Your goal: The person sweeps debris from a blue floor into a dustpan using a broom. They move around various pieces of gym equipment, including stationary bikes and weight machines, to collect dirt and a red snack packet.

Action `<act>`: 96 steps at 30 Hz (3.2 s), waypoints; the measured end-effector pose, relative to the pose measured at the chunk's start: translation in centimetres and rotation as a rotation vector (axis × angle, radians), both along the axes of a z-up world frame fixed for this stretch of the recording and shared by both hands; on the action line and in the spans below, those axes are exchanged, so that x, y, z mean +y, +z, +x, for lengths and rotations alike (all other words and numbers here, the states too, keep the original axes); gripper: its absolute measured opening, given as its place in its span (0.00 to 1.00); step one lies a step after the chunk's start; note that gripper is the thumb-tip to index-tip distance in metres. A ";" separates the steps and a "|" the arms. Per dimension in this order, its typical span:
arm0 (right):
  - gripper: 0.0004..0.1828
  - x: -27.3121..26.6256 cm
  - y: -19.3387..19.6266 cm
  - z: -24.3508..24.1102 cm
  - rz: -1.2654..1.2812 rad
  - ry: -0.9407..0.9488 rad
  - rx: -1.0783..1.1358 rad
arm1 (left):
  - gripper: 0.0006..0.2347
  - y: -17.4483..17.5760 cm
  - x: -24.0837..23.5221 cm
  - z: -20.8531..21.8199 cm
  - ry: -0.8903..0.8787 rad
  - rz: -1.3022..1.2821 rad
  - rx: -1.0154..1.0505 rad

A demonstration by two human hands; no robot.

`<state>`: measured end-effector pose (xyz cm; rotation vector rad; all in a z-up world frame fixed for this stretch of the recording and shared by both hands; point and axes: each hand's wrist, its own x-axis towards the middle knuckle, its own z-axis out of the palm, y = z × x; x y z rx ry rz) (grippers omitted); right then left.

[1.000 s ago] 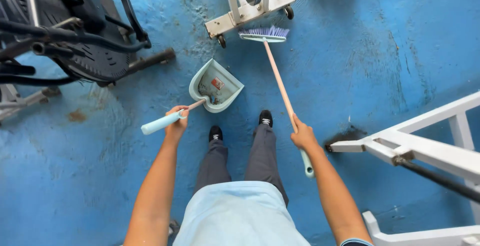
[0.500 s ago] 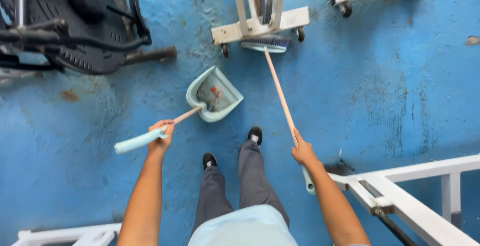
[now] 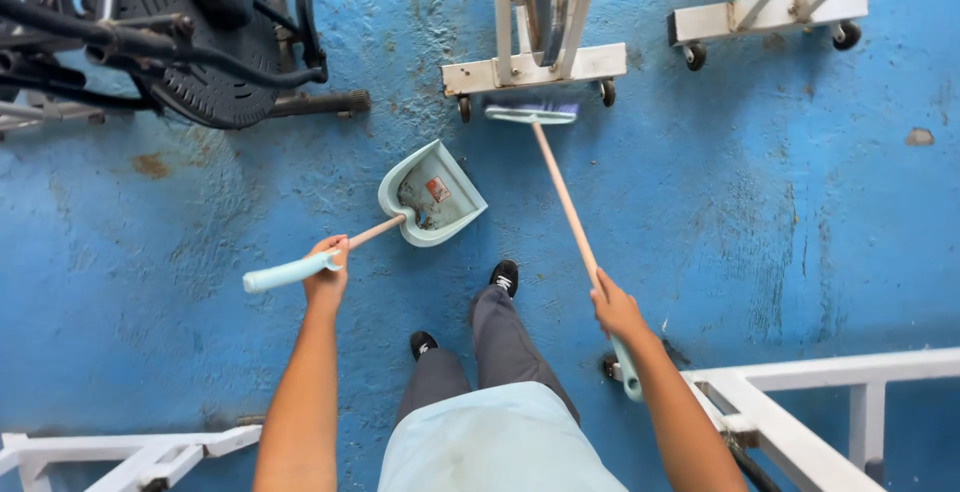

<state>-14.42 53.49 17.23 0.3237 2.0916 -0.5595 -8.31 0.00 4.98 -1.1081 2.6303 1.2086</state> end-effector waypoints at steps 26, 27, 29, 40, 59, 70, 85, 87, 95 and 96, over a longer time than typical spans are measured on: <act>0.47 -6.2 -8.5 0.1 0.313 0.119 -0.022 | 0.07 0.9 -4.1 2.9 -0.332 -0.058 -0.024; 0.48 -6.0 -14.8 -0.1 0.322 0.075 -0.024 | 0.07 0.6 -4.1 3.0 -0.333 -0.086 -0.045; 0.51 -13.1 -12.3 4.2 0.241 0.014 -0.076 | 0.07 0.6 -3.7 3.7 -0.328 -0.085 -0.065; 0.49 -19.4 7.7 12.8 0.034 0.331 -0.253 | 0.08 -1.4 -5.4 3.6 -0.341 0.041 -0.036; 0.45 -18.1 -3.9 19.6 -0.075 -0.206 -0.152 | 0.09 -3.0 -5.4 5.1 -0.418 -0.014 -0.030; 0.46 -14.1 -5.9 14.3 0.245 0.025 -0.049 | 0.06 4.7 -12.0 11.9 -0.418 -0.034 0.097; 0.48 -29.1 7.3 27.3 0.021 0.372 -0.305 | 0.06 -2.0 -14.9 17.6 -0.351 -0.057 0.032; 0.47 -28.0 10.3 26.9 0.137 0.201 -0.410 | 0.10 -2.4 -15.5 18.1 -0.357 -0.014 0.078; 0.47 -26.9 -8.3 18.2 0.224 0.257 -0.072 | 0.06 1.4 -21.1 25.2 -0.175 0.004 -0.017; 0.46 -27.5 -14.0 17.1 0.252 0.225 -0.074 | 0.06 1.3 -22.3 26.4 -0.149 0.014 -0.022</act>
